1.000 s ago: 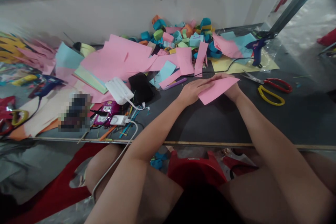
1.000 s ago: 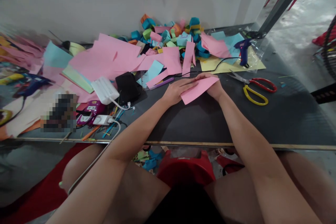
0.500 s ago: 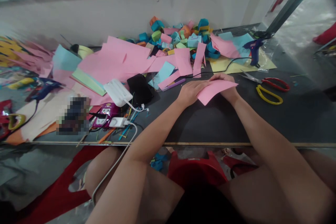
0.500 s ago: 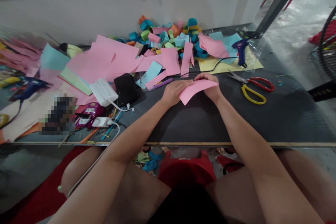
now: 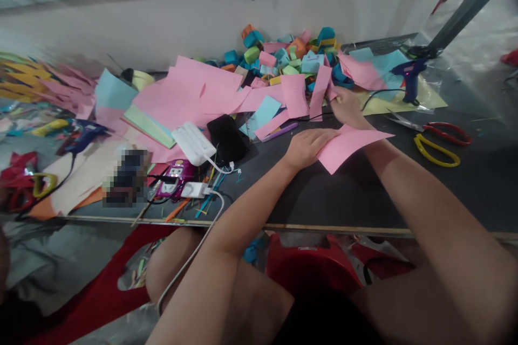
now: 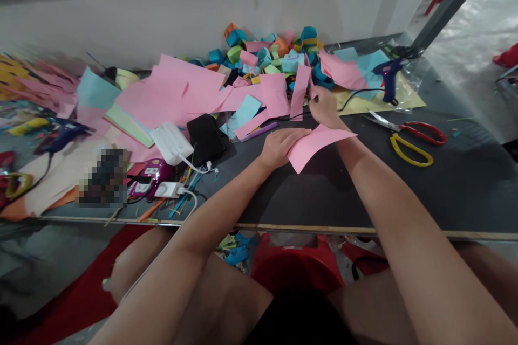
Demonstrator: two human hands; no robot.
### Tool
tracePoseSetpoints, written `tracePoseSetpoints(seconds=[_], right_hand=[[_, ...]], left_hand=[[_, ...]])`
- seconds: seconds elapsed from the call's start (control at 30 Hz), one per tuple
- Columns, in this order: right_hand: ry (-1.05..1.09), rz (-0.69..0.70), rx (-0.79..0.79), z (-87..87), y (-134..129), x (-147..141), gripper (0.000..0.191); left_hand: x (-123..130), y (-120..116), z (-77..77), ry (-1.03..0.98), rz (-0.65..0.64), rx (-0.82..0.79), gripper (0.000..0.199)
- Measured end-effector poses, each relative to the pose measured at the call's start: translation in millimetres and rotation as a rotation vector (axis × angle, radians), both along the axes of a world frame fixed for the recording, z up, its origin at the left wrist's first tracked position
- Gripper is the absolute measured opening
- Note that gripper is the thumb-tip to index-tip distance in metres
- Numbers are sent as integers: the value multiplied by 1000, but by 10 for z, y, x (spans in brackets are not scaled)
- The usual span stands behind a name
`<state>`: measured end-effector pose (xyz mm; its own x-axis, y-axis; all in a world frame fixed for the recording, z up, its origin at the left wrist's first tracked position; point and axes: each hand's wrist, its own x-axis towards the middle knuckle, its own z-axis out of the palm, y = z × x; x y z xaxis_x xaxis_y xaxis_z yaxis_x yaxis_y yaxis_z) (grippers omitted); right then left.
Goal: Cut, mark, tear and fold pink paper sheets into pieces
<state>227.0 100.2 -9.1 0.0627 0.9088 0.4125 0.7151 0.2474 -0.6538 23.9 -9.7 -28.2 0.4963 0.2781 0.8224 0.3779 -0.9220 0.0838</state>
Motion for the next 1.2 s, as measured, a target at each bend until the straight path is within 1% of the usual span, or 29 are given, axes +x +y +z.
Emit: tracePoseSetpoints(seconds=[0.07,0.1,0.13,0.2,0.27,0.37,0.43,0.5,0.57,0.63,0.73,0.83,0.93,1.0,1.03,1.1,1.17,1.2], right_hand=[[177,-140,18,-82,-4,75,41],[219,-180,11,-124,-11,122,40],[253,-204,4,-162,-18,166,39],[269,-203,5,-213,-34,220,34],[212,-180,55,-221,-53,208,26],[28,-149,164,-192,-85,71,14],[-55,-137,184,-181,-104,-70,20],[-102,-110,162,-183,-123,-219,28],[-123,-79,144,-174,-149,-347,33],[-107,-64,114,-129,-192,-427,31],[-33,-61,63,12,-292,-425,18],[-27,-31,142,172,-413,-319,7],[-131,6,161,264,-511,-232,9],[-205,6,156,270,-534,-213,15],[-225,-17,163,258,-529,-208,18],[-218,-114,180,210,-492,-192,21],[-184,-219,177,146,-440,-161,20],[-167,-238,170,116,-418,-145,17]], left_hand=[[14,10,-5,-11,10,-28,37],[19,14,-5,-18,11,-41,37],[24,16,-4,-24,8,-53,37],[28,14,0,-20,-6,-80,37],[29,5,6,-2,-13,-114,37],[29,-8,11,0,-3,-130,35],[26,-10,8,-16,6,-99,34],[18,-6,4,-20,17,-64,33],[9,0,0,-15,28,-63,34],[-1,3,2,-7,24,-90,35],[-11,-3,21,-30,2,-81,35],[-16,-14,44,-55,-11,-66,34],[-13,-16,50,-66,3,-50,34],[-8,-14,43,-77,7,-17,33],[-5,-13,37,-77,4,-9,33],[-1,-13,26,-60,-4,-24,34],[1,-14,19,-40,-5,-52,35],[2,-15,18,-33,-4,-61,35]])
